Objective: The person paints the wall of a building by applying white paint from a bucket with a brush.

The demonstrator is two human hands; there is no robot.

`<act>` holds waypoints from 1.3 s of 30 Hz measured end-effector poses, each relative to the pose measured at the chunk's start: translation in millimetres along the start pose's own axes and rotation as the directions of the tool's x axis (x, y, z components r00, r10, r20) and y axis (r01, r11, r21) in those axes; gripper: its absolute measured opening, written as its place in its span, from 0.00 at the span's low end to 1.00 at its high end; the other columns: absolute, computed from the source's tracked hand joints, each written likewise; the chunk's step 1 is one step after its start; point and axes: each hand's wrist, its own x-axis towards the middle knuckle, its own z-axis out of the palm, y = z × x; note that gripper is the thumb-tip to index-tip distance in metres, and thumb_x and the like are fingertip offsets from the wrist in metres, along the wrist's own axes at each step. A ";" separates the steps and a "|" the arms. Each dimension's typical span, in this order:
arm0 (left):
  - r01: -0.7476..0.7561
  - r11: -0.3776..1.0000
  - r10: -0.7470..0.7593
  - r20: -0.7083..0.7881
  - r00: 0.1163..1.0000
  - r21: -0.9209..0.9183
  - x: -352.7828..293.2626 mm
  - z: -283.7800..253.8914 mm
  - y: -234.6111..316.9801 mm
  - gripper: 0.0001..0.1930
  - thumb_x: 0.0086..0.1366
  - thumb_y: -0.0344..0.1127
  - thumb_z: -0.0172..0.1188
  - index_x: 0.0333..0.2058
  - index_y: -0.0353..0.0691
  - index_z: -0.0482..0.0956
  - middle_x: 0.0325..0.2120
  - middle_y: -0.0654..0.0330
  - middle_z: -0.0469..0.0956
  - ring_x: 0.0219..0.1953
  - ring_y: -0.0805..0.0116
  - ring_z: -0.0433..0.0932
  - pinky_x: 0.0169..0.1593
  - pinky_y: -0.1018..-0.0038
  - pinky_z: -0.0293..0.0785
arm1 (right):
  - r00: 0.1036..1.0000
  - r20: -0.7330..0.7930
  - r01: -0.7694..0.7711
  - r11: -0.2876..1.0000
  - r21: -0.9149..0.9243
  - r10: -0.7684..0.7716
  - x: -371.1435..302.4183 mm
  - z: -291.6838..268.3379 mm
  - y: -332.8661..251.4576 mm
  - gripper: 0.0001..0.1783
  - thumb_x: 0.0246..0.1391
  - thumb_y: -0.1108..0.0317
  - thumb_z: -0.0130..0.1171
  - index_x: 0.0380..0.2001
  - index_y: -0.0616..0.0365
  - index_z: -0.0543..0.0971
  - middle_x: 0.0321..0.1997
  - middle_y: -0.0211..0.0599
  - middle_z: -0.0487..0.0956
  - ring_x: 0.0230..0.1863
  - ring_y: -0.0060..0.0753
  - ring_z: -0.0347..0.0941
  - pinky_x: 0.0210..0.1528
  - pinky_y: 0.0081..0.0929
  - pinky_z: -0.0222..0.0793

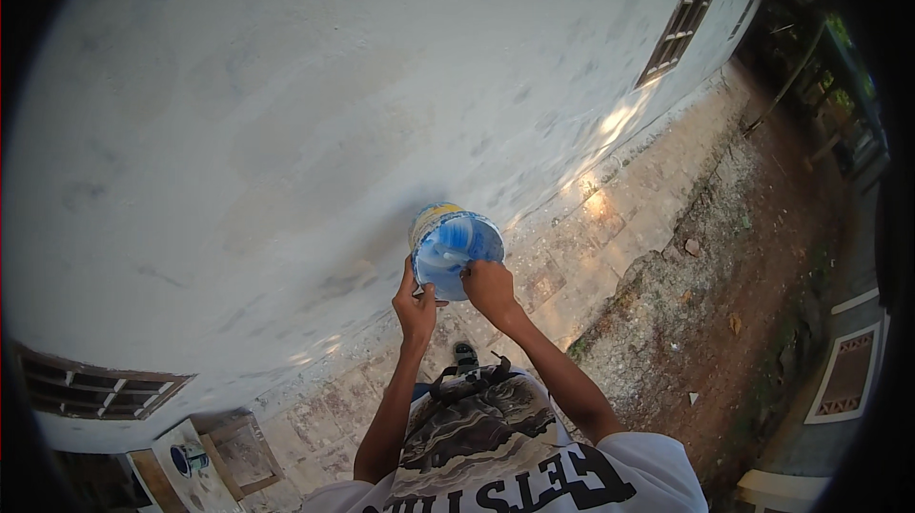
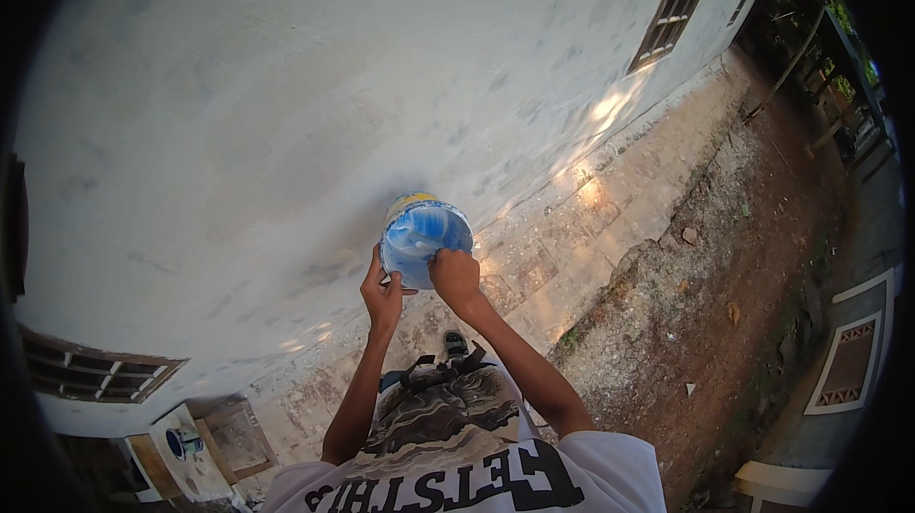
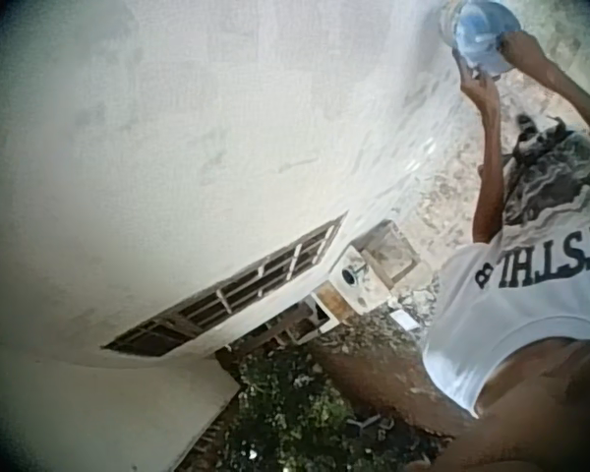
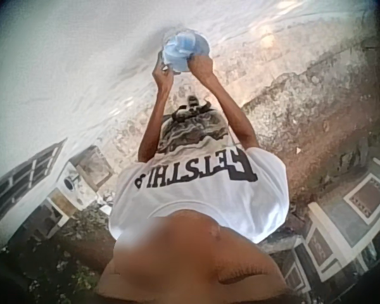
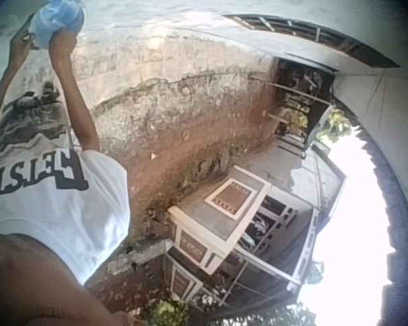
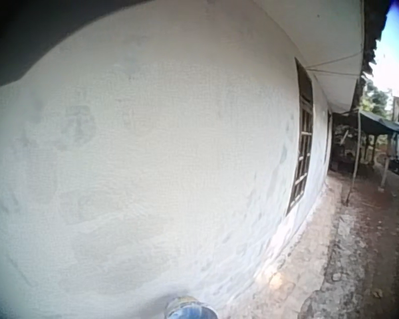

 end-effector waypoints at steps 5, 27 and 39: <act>0.059 0.998 -0.059 -0.004 0.998 -0.031 1.1 -3.8 -4.4 0.36 0.61 0.13 0.50 0.67 0.37 0.54 0.50 0.42 0.74 0.39 0.58 0.82 0.31 0.70 0.87 | 0.998 0.057 -0.025 0.979 0.205 0.014 8.9 -11.0 18.8 0.14 0.56 0.62 0.56 0.33 0.62 0.83 0.24 0.55 0.80 0.31 0.53 0.80 0.35 0.41 0.75; 0.216 0.959 -0.232 -0.066 0.971 -0.184 -5.9 -23.5 -6.7 0.34 0.63 0.15 0.47 0.67 0.36 0.52 0.42 0.41 0.77 0.33 0.53 0.83 0.32 0.67 0.88 | 0.942 0.305 -0.336 0.410 0.848 0.141 -36.3 -15.2 16.2 0.20 0.64 0.56 0.55 0.41 0.66 0.82 0.21 0.24 0.73 0.22 0.14 0.63 0.27 0.18 0.64; 0.161 0.986 -0.162 -0.027 0.986 -0.035 -9.8 1.6 -1.3 0.36 0.62 0.16 0.51 0.68 0.35 0.50 0.41 0.42 0.78 0.34 0.56 0.83 0.29 0.68 0.87 | 0.973 0.104 -0.197 0.514 0.835 0.204 -35.6 9.2 1.6 0.19 0.63 0.58 0.56 0.38 0.67 0.82 0.18 0.26 0.73 0.18 0.14 0.63 0.21 0.18 0.60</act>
